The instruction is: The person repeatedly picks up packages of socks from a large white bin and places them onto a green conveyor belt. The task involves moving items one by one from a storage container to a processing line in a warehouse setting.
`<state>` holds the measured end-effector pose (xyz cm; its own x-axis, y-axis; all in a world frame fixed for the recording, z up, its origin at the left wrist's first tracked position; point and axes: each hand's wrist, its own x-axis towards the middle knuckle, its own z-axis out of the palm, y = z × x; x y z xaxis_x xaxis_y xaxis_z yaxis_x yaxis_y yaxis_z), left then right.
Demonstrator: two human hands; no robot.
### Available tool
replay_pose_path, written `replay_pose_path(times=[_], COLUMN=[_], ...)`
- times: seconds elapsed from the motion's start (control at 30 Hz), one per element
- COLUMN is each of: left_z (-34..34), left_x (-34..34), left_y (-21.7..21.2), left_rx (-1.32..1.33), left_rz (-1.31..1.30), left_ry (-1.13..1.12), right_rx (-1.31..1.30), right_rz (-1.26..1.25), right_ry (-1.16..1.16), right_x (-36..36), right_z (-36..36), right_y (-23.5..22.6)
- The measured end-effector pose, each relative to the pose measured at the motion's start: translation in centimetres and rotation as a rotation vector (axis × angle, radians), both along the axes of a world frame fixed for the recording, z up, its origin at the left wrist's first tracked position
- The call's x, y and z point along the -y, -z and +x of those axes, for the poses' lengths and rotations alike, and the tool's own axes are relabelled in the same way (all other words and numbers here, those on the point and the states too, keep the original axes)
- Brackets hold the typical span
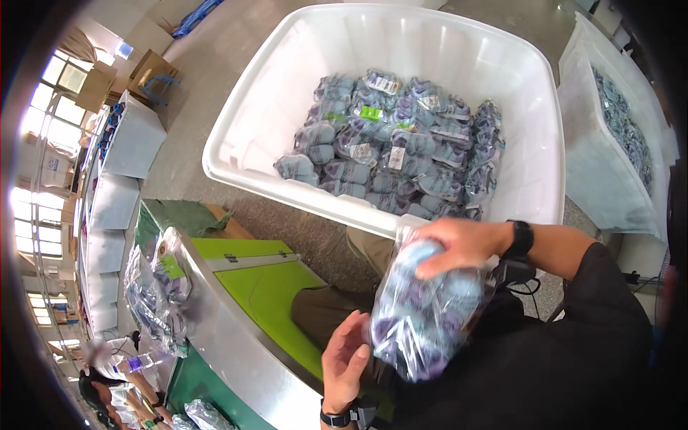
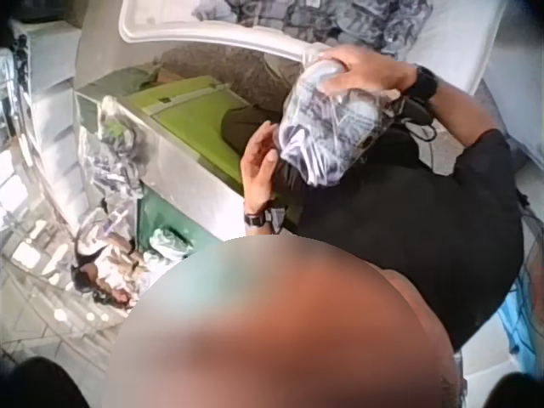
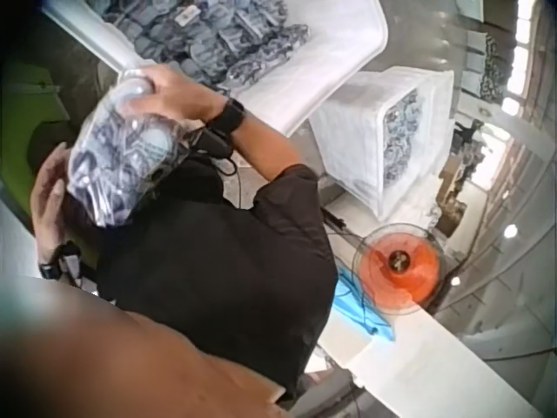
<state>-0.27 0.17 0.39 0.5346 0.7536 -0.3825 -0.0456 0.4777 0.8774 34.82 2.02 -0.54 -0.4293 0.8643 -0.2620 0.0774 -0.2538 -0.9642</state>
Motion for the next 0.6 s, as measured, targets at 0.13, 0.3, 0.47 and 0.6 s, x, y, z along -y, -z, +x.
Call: replay_pose_path(times=[0.13, 0.3, 0.47, 0.6], left_z=[-1.4, -4.5, -7.2, -8.2], left_x=[0.2, 1.4, 2.0, 2.4], left_y=[-0.1, -0.3, 0.1, 0.4], left_rx=[-0.319, -0.355, -0.405, -0.456], left_rz=[0.151, 0.195, 0.221, 0.226], left_ry=[-0.185, -0.348, -0.396, -0.399], right_rx=[0.078, -0.204, -0.236, 0.414], right_rz=[0.091, -0.104, -0.123, -0.17], right_ry=[0.391, 0.942, 1.028, 0.827], right_x=[-1.0, -4.4, -7.4, -8.8], right_z=[6.7, 12.3, 12.6, 11.3], right_y=[-0.4, 2.0, 10.2, 19.8])
